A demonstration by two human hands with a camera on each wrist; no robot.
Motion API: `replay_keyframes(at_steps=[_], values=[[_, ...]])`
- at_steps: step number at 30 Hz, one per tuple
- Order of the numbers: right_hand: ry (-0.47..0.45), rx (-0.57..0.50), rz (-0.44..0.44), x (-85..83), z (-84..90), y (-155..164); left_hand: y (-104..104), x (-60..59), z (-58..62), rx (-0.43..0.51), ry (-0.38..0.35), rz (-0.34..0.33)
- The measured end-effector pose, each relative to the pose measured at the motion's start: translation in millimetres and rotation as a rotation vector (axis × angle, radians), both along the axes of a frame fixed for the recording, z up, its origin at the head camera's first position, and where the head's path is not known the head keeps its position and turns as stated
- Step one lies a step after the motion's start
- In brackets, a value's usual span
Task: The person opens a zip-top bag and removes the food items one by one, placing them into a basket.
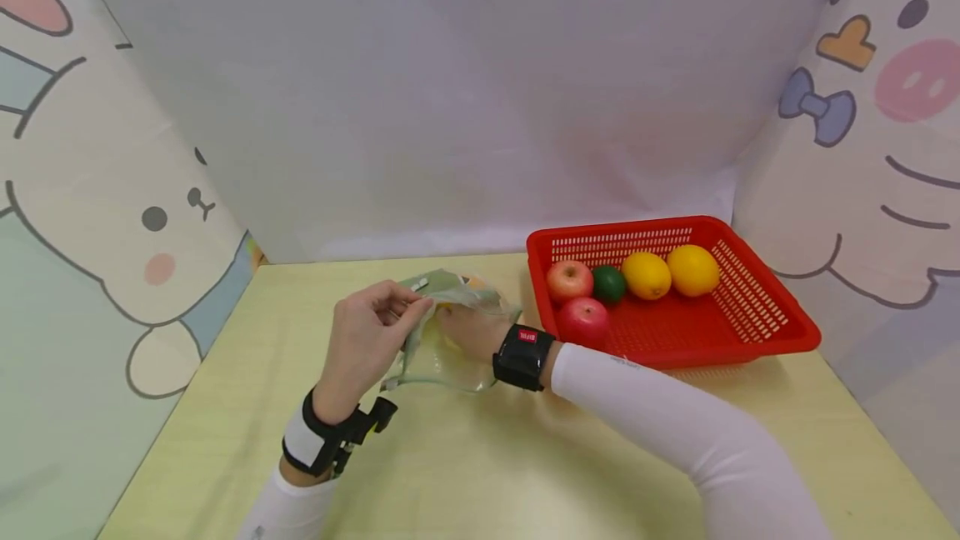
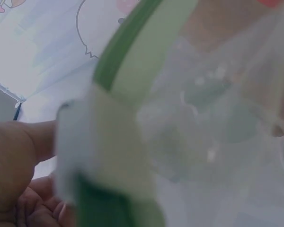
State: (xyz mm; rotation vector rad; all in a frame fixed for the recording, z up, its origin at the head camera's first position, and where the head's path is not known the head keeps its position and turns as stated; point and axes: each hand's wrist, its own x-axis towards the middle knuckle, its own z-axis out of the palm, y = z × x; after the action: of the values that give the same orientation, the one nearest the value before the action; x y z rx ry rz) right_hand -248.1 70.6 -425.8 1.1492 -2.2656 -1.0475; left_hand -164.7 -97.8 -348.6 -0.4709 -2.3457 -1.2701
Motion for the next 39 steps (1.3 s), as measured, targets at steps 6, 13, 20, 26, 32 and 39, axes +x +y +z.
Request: replay_keyframes(at_steps=[6,13,20,26,32,39], values=[[0.226,-0.02,0.047,-2.7,-18.5,-1,1,0.4,1.0,0.003,-0.015,0.0],[0.132,-0.164,0.06,8.3,-14.1,-1,0,0.0,0.5,-0.005,-0.009,0.0],[-0.386,-0.288,-0.146,32.3,15.3,-4,-1,0.4,-0.3,-0.006,-0.02,0.002],[-0.585,-0.33,-0.206,53.0,55.1,1,-2,1.4,-0.3,-0.011,-0.023,0.011],[-0.606,-0.466,-0.057,80.1,86.9,23,-2,1.0,-1.1,-0.015,-0.022,0.015],[-0.848,-0.673,-0.103,92.2,112.1,68,-1,1.3,1.1,-0.003,-0.024,0.011]])
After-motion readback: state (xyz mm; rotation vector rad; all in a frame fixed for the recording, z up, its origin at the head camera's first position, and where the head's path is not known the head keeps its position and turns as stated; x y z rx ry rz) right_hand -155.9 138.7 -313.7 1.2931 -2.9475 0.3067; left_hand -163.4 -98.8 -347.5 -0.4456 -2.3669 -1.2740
